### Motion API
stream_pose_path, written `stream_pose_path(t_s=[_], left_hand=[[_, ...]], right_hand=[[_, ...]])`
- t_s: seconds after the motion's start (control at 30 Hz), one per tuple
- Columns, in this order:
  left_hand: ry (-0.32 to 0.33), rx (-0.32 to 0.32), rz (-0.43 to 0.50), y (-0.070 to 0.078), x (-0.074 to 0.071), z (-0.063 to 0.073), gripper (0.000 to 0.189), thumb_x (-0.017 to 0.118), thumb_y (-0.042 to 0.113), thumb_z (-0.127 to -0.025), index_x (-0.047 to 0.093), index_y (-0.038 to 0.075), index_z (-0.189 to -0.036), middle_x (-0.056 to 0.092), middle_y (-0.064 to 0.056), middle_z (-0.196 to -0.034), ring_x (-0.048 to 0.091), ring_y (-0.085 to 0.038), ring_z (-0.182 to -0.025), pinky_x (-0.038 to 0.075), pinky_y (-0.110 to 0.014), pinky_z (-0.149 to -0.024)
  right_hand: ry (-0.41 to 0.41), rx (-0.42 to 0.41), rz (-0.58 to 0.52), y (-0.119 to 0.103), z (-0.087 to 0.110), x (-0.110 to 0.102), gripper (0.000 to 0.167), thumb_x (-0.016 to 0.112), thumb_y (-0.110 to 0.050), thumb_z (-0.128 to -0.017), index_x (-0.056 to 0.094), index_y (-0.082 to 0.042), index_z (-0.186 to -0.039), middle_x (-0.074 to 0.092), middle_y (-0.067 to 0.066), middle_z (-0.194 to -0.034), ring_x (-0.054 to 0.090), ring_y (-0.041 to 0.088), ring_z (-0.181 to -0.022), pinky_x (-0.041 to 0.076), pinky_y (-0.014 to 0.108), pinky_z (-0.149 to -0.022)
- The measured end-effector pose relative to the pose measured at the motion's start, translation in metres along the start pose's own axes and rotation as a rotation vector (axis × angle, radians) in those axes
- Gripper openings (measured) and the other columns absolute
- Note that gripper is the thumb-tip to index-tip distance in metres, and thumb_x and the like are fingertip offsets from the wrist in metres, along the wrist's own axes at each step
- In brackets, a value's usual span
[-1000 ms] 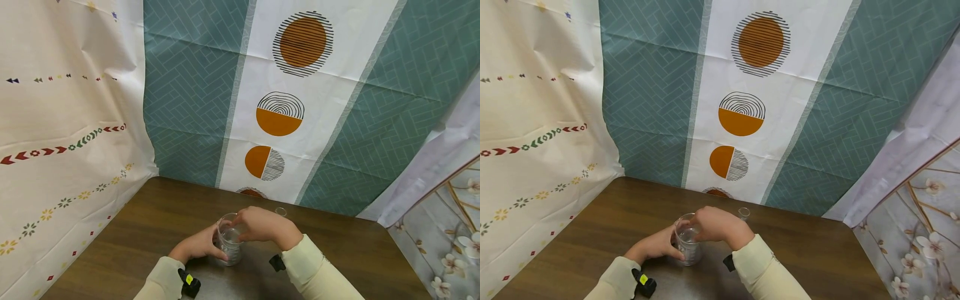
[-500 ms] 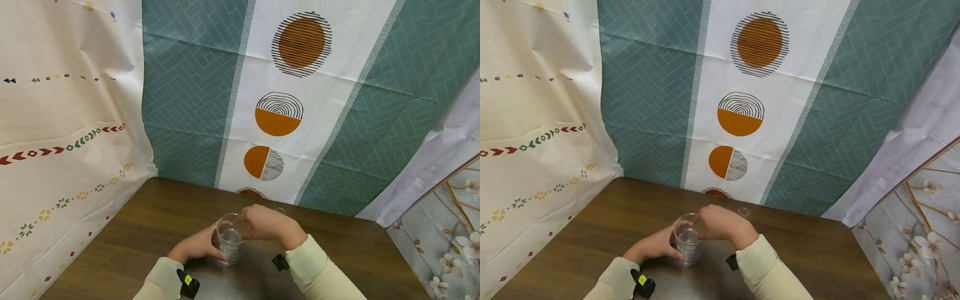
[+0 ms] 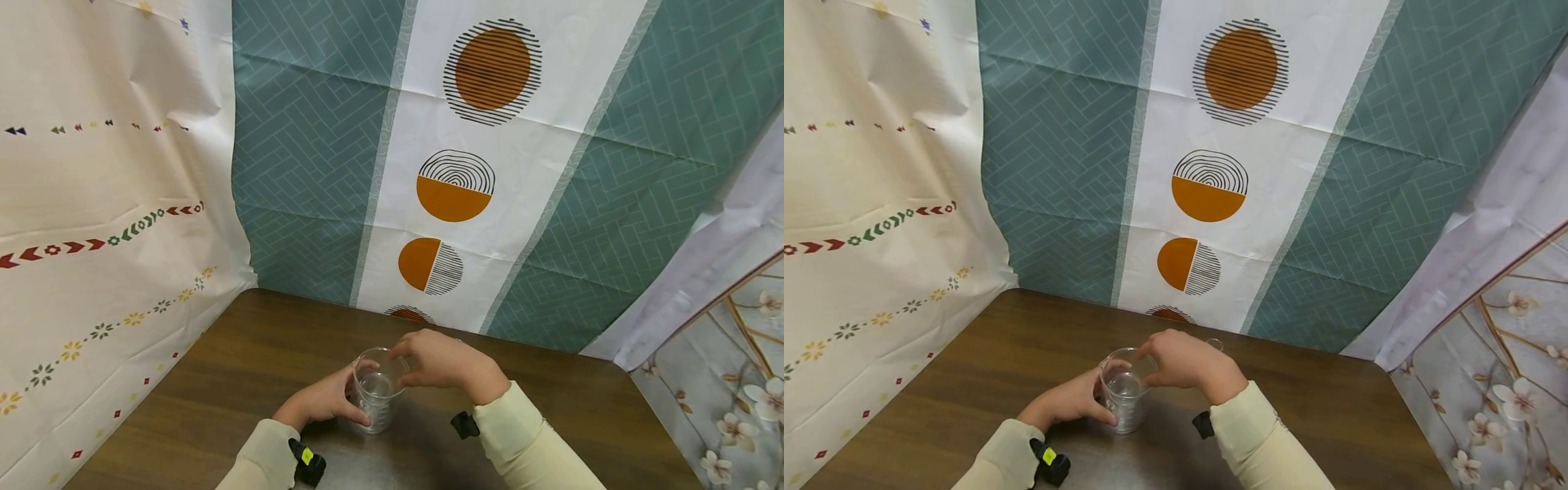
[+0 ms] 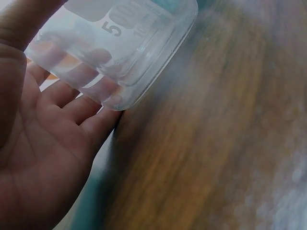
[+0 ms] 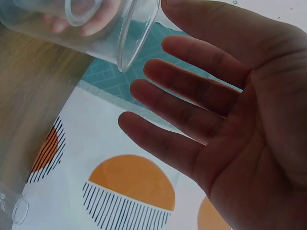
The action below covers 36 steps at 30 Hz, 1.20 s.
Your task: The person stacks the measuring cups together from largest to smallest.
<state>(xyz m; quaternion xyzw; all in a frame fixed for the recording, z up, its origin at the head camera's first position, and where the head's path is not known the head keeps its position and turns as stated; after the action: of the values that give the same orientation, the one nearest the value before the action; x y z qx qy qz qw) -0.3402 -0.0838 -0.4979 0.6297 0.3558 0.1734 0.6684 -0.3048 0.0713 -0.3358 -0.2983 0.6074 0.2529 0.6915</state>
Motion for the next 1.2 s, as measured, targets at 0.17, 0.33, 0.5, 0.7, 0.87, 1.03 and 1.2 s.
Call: stream_pose_path(t_s=[0.17, 0.33, 0.5, 0.7, 0.87, 1.03, 1.2], left_hand=[[0.013, -0.007, -0.009, -0.001, 0.000, 0.000, 0.086, 0.084, 0.021, -0.075, 0.033, 0.024, -0.144, 0.043, -0.006, -0.145, 0.046, -0.027, -0.132, 0.040, -0.046, -0.106], [0.018, 0.000, 0.000, -0.001, 0.001, 0.000, 0.085, 0.085, 0.020, -0.074, 0.034, 0.025, -0.142, 0.043, -0.006, -0.145, 0.046, -0.026, -0.131, 0.041, -0.043, -0.105], [0.023, 0.002, -0.002, -0.001, 0.001, 0.000, 0.085, 0.086, 0.021, -0.073, 0.035, 0.025, -0.141, 0.045, -0.006, -0.141, 0.049, -0.025, -0.128, 0.043, -0.036, -0.101], [0.017, 0.020, -0.005, -0.001, 0.001, -0.001, 0.085, 0.085, 0.018, -0.073, 0.034, 0.024, -0.141, 0.045, -0.006, -0.141, 0.049, -0.024, -0.127, 0.043, -0.026, -0.098], [0.016, 0.025, -0.013, -0.001, 0.001, 0.000, 0.085, 0.086, 0.019, -0.073, 0.035, 0.024, -0.141, 0.043, -0.005, -0.143, 0.049, -0.023, -0.127, 0.043, -0.023, -0.098], [0.020, 0.019, -0.011, -0.001, 0.000, 0.000, 0.086, 0.086, 0.021, -0.072, 0.035, 0.025, -0.141, 0.043, -0.005, -0.143, 0.049, -0.023, -0.127, 0.043, -0.023, -0.098], [0.018, 0.018, 0.004, -0.001, 0.000, 0.000, 0.087, 0.086, 0.021, -0.072, 0.034, 0.023, -0.141, 0.043, -0.005, -0.144, 0.049, -0.024, -0.128, 0.042, -0.021, -0.097]], right_hand=[[0.008, -0.005, -0.014, 0.005, 0.003, -0.001, 0.041, 0.077, -0.025, -0.083, 0.068, -0.016, -0.121, 0.067, -0.003, -0.120, 0.062, 0.012, -0.110, 0.050, 0.031, -0.095], [0.018, 0.005, -0.013, 0.009, 0.005, -0.001, 0.040, 0.076, -0.025, -0.083, 0.068, -0.016, -0.121, 0.067, -0.004, -0.119, 0.062, 0.012, -0.111, 0.050, 0.032, -0.096], [0.028, 0.014, -0.015, 0.014, 0.007, -0.001, 0.040, 0.075, -0.025, -0.083, 0.067, -0.015, -0.121, 0.068, -0.003, -0.119, 0.062, 0.014, -0.111, 0.049, 0.032, -0.096], [0.023, 0.058, -0.027, 0.020, 0.010, -0.003, 0.042, 0.075, -0.026, -0.083, 0.066, -0.016, -0.123, 0.066, -0.005, -0.121, 0.061, 0.013, -0.113, 0.049, 0.034, -0.097], [0.022, 0.085, -0.031, 0.025, 0.011, -0.004, 0.045, 0.075, -0.025, -0.083, 0.064, -0.017, -0.125, 0.065, -0.003, -0.124, 0.059, 0.015, -0.115, 0.047, 0.036, -0.099], [0.019, 0.106, -0.036, 0.030, 0.012, -0.003, 0.047, 0.075, -0.025, -0.083, 0.063, -0.017, -0.128, 0.064, -0.003, -0.126, 0.059, 0.016, -0.117, 0.047, 0.037, -0.100], [0.014, 0.122, -0.056, 0.036, 0.012, -0.001, 0.049, 0.075, -0.024, -0.083, 0.061, -0.016, -0.129, 0.064, -0.001, -0.128, 0.058, 0.018, -0.118, 0.047, 0.038, -0.100]])
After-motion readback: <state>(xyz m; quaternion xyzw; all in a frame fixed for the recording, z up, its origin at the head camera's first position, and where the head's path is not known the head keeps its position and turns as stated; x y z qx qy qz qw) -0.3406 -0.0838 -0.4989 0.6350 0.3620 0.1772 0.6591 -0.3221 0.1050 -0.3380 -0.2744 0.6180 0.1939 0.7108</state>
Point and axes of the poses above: each hand's wrist, its own z-axis away from the middle knuckle, its own x-axis out of the palm, y = z × x, the point moved 5 cm from there along -z, towards the middle knuckle
